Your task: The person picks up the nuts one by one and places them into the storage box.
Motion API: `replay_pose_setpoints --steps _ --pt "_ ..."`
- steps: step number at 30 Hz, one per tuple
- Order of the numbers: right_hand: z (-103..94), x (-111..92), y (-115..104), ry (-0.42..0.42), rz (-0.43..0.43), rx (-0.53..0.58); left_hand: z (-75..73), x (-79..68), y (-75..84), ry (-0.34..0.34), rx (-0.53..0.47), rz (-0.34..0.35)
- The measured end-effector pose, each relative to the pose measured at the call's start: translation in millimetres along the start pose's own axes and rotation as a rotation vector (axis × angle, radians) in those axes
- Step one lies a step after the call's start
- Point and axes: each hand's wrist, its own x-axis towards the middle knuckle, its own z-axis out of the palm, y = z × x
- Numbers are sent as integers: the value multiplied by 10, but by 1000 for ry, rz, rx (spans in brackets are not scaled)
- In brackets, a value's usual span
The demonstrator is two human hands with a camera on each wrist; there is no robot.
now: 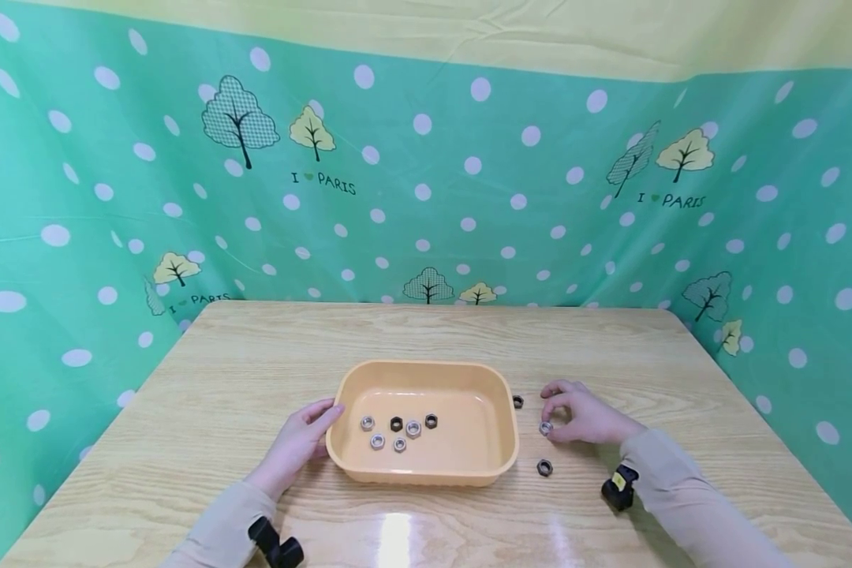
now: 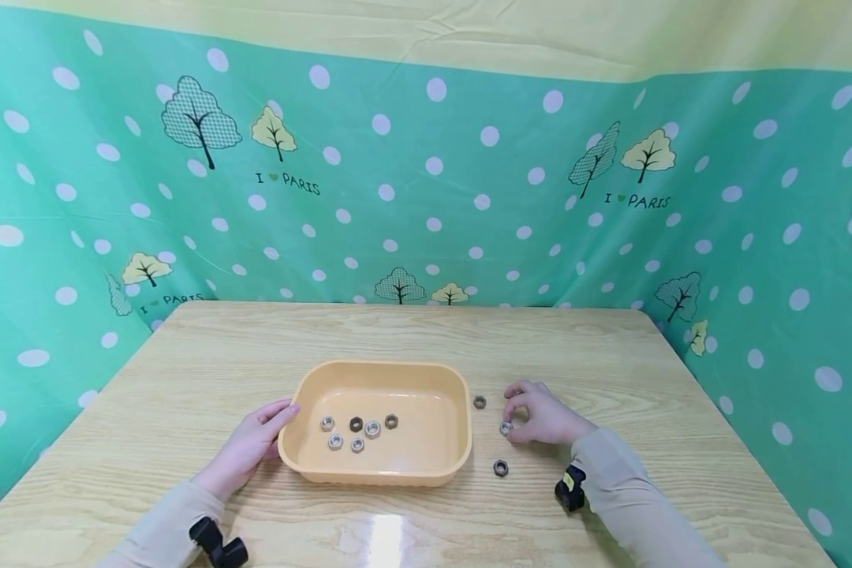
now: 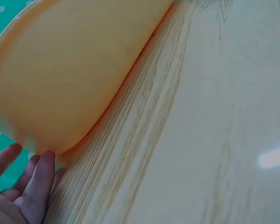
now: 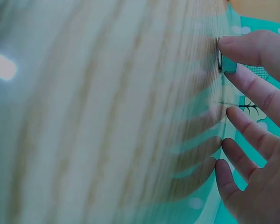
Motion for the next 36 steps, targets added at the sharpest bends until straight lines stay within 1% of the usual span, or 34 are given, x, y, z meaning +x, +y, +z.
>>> replay_pose_setpoints --steps 10,19,25,29,36 --pt "1 4 -6 33 31 32 6 -10 6 1 -10 5" --pt "-2 4 35 92 15 105 3 -13 5 3 -22 6" --pt "-21 -1 53 108 -8 146 1 -8 -5 4 -14 6" --pt "-54 -12 37 118 -24 139 3 -7 -9 5 -12 8" --pt "-96 -20 27 153 10 140 9 -7 -7 11 -10 15"
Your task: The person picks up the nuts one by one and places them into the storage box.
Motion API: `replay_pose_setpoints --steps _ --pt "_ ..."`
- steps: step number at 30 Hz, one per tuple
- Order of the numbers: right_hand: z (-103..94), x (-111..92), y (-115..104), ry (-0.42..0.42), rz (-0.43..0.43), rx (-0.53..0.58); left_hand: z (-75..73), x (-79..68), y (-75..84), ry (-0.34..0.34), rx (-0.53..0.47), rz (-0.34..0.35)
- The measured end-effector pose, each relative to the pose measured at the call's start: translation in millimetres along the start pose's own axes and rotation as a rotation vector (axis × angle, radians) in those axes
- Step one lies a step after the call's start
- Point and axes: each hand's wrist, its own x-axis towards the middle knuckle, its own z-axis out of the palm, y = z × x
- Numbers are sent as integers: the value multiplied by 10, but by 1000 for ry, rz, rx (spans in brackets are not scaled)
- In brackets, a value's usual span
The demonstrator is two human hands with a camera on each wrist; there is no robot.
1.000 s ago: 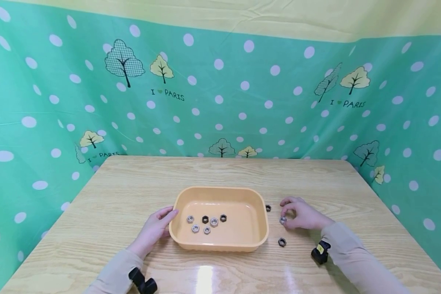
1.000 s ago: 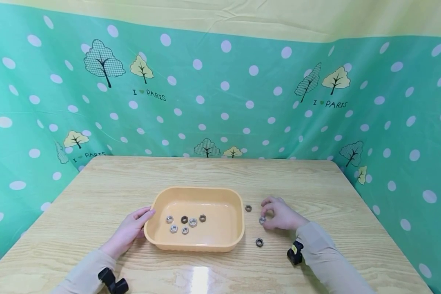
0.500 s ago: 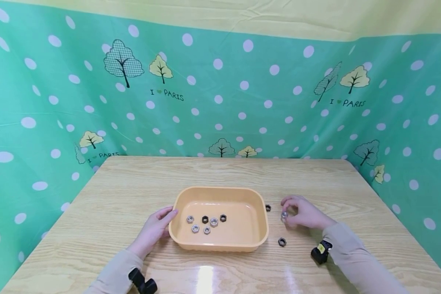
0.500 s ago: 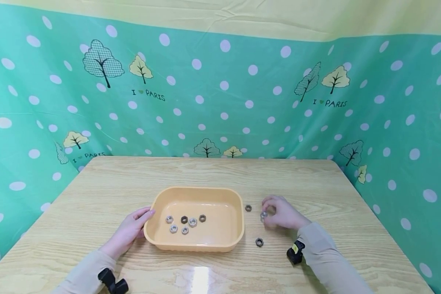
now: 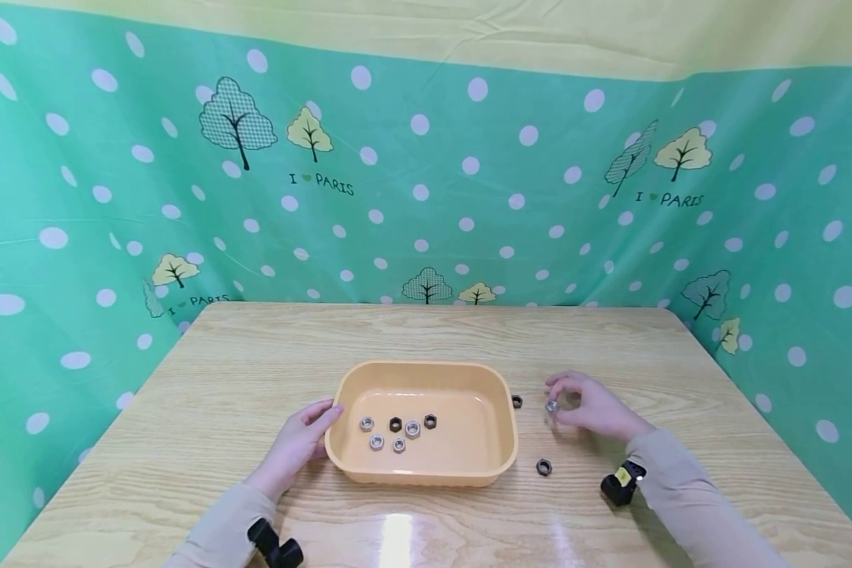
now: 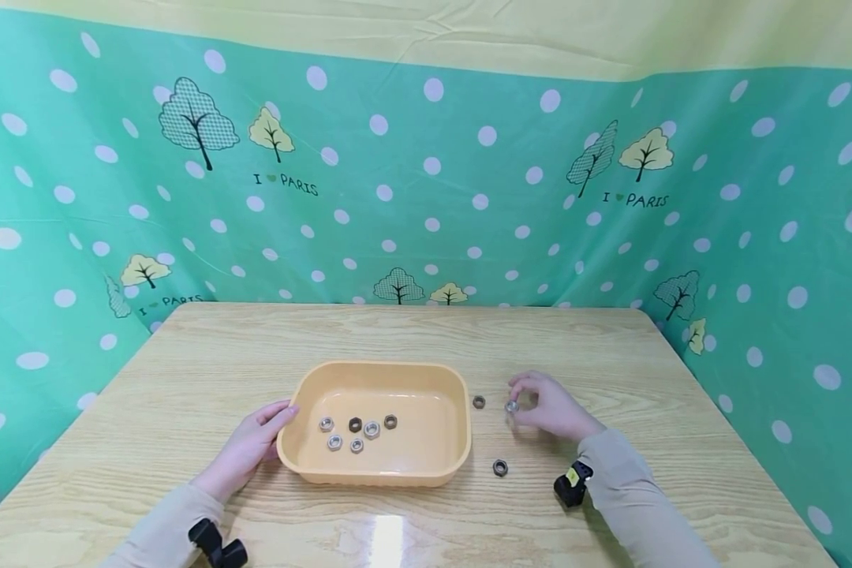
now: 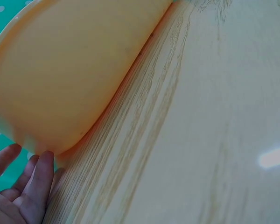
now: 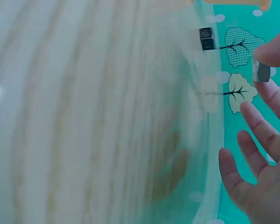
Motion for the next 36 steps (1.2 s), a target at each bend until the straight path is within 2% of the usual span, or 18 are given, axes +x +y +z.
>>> replay_pose_setpoints --steps 16,27,36 --pt "-65 56 -98 51 -39 74 -3 19 -2 -2 -4 -7" --pt "-60 158 -190 39 -44 119 -4 15 3 10 -5 -12" --pt "-87 236 -279 31 -79 104 -5 24 -2 6 0 -17"
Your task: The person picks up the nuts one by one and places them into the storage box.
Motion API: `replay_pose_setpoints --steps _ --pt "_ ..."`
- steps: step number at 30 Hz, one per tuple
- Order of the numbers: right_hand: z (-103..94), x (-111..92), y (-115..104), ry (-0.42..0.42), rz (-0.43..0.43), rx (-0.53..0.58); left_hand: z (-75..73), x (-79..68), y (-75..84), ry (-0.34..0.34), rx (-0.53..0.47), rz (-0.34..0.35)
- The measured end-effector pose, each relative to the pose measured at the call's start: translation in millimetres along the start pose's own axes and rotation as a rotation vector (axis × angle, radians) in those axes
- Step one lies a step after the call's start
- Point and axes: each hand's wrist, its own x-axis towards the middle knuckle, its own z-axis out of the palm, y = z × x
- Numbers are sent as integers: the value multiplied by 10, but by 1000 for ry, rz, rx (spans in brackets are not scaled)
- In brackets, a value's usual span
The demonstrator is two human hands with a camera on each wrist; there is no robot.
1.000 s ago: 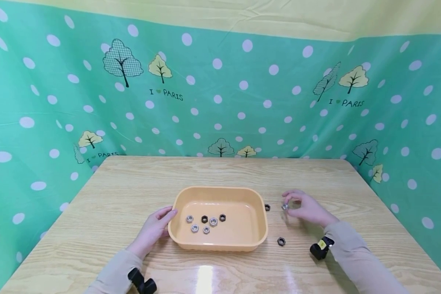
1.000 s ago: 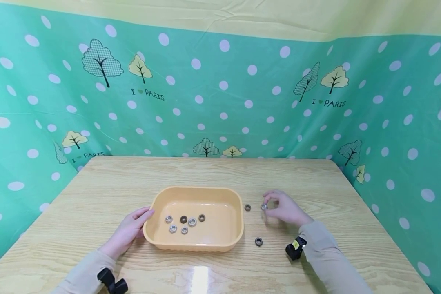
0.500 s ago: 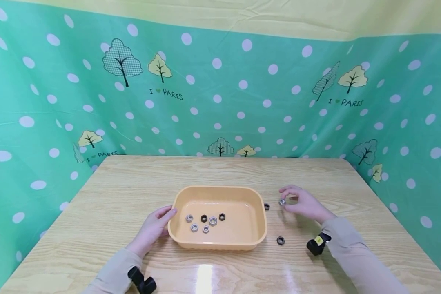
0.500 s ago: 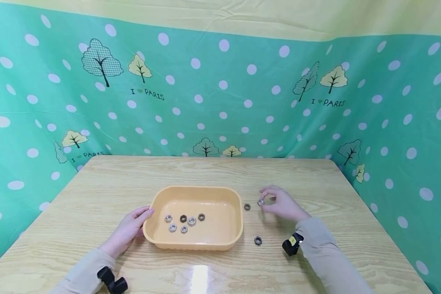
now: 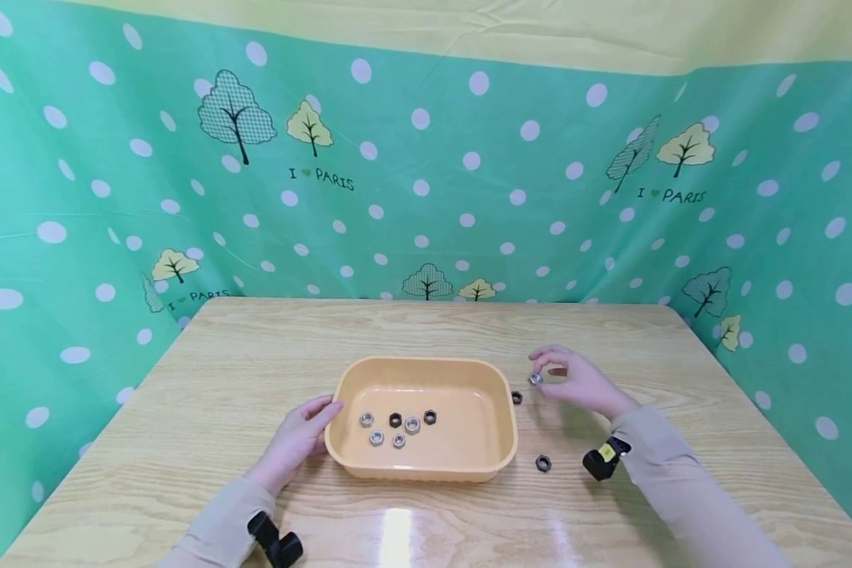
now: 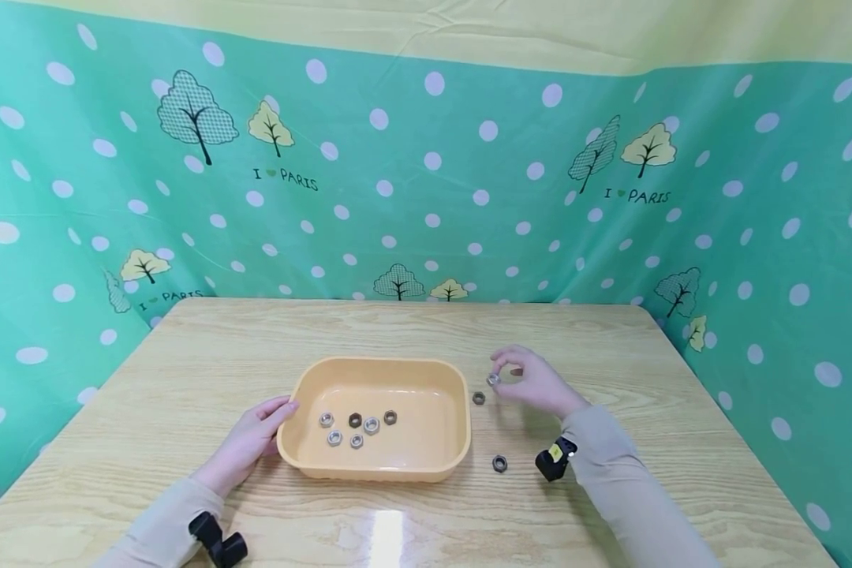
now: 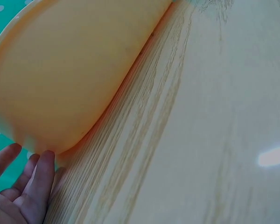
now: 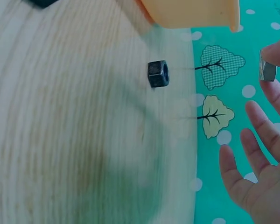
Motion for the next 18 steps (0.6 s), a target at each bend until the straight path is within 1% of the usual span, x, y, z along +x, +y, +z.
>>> replay_pose_setpoints --steps 7,13,18 --pt "14 57 -60 9 10 12 -4 -5 5 -1 -1 7" --pt "0 113 -119 0 -8 31 -8 -12 7 -3 -10 13" --pt "-4 142 -181 -3 -19 17 -11 -25 9 -14 -5 14"
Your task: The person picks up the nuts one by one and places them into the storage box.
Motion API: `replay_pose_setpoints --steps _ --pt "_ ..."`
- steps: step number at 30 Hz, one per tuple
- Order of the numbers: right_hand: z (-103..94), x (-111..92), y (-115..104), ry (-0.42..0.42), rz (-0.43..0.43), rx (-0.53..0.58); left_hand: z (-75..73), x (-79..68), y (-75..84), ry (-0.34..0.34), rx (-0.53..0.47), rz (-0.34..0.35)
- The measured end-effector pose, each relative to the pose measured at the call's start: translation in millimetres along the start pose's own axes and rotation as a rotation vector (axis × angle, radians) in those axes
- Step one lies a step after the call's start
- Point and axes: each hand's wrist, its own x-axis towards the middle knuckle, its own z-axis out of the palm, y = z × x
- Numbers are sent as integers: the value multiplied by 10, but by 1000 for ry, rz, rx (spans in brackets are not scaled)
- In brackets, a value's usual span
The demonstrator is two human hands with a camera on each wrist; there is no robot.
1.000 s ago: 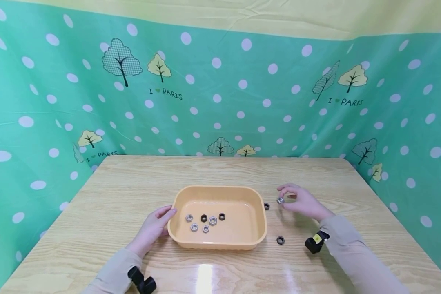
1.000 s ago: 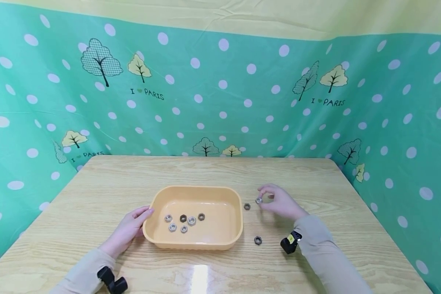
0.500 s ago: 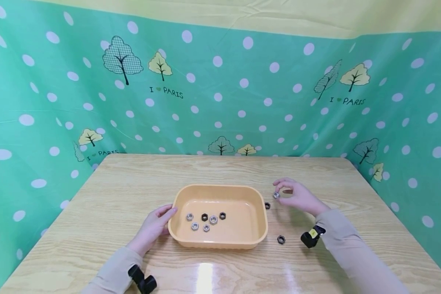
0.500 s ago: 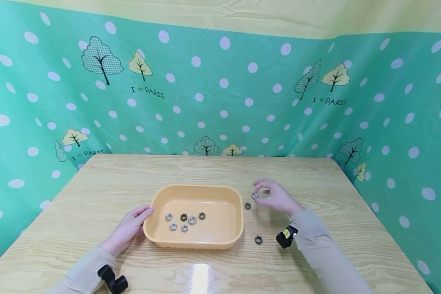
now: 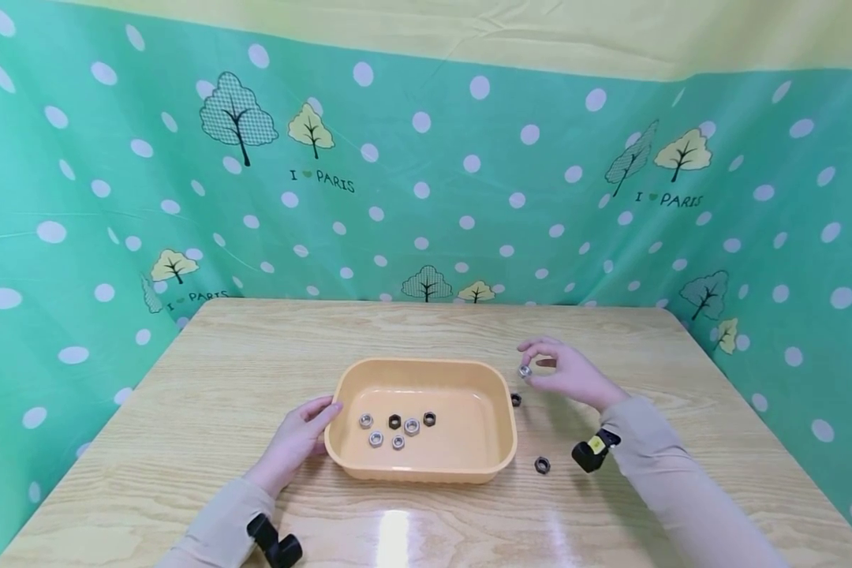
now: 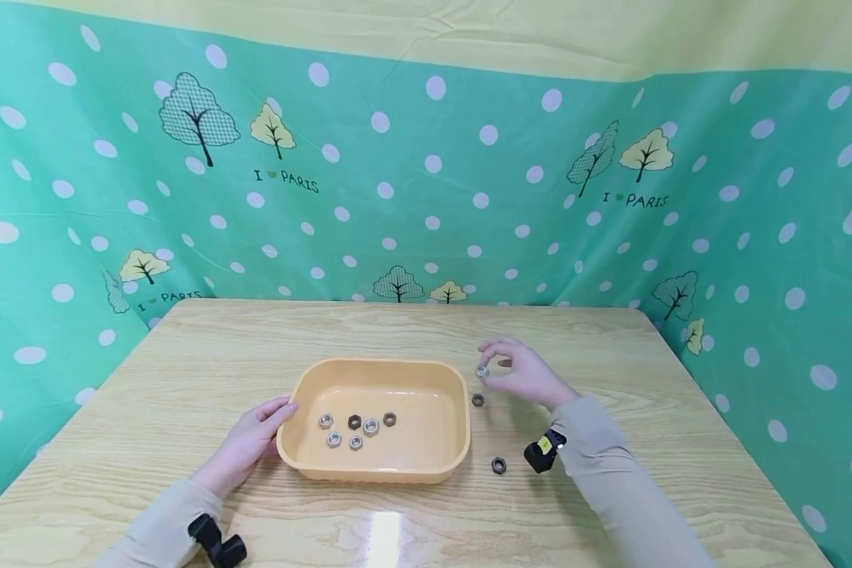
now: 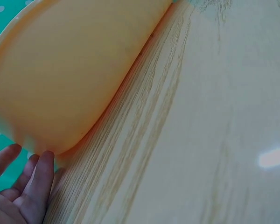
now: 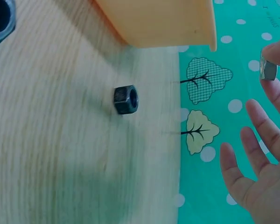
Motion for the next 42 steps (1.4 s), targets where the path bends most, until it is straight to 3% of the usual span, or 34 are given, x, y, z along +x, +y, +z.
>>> replay_pose_setpoints --steps 22,42 --pt "-3 189 -297 -12 -10 11 7 -18 8 9 -1 5" --pt "185 430 -640 -25 -111 66 4 -13 6 7 -17 4"
